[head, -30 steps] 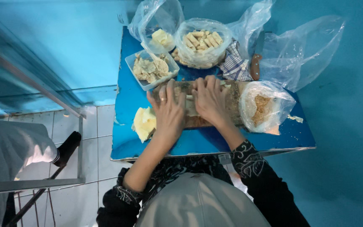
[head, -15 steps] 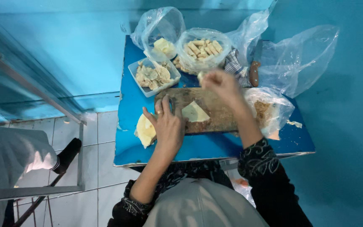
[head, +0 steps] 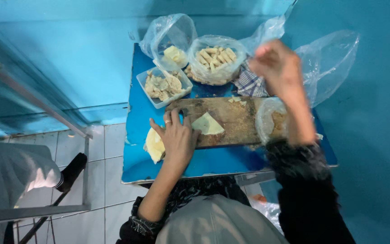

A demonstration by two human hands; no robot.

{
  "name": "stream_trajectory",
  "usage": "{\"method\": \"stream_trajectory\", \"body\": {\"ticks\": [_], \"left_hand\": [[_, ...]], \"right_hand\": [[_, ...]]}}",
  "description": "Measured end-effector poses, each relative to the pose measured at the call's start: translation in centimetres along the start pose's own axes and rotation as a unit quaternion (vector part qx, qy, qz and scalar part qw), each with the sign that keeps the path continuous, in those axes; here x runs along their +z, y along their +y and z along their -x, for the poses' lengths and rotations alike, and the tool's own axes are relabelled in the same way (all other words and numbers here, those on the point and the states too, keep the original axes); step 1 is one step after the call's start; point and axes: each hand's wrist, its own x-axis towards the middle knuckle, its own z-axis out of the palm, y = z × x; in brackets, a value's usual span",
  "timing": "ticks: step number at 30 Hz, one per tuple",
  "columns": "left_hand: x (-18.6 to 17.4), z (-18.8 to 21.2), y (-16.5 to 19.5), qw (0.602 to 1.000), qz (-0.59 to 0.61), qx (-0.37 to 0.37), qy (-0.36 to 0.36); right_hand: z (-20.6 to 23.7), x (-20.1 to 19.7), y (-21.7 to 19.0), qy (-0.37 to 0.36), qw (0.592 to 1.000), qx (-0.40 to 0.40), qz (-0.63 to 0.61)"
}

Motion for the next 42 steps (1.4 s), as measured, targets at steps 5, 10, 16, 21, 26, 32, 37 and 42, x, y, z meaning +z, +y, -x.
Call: {"method": "stream_trajectory", "body": {"ticks": [5, 10, 16, 21, 26, 32, 37, 42], "left_hand": [[0.8, -0.4, 0.0, 0.999, 0.014, 0.009, -0.044], [1.2, -0.6, 0.8, 0.998, 0.043, 0.051, -0.022], [1.2, -0.9, 1.3, 1.000, 0.026, 0.007, -0.009], [1.7, -1.0, 1.2, 1.000, 0.017, 0.007, -0.016], [2.2, -0.8, 1.1, 0.998, 0.054, 0.007, 0.007], [2.5, -0.9, 1.2, 0.993, 0.102, -0.031, -0.046], [2.0, -0.6, 0.6, 0.992, 0.128, -0.005, 0.019], [2.0, -0.8, 0.3, 0.994, 0.107, 0.004, 0.028]], "right_hand": [[10.1, -5.7, -2.6, -0.100, 0.926, 0.133, 0.340], [13.8, -4.7, 1.6, -0.136, 0.928, -0.028, 0.346], [17.5, -3.9, 3.9, -0.147, 0.861, 0.011, 0.486], [16.5, -4.7, 4.9, 0.013, 0.928, 0.104, 0.359], [13.8, -1.6, 3.8, 0.149, 0.964, 0.218, 0.001], [12.4, 10.7, 2.5, -0.028, 0.989, 0.089, 0.116], [12.9, 14.3, 1.4, -0.059, 0.944, -0.102, 0.309], [11.6, 12.7, 0.4, -0.045, 0.963, -0.036, 0.265]]}}
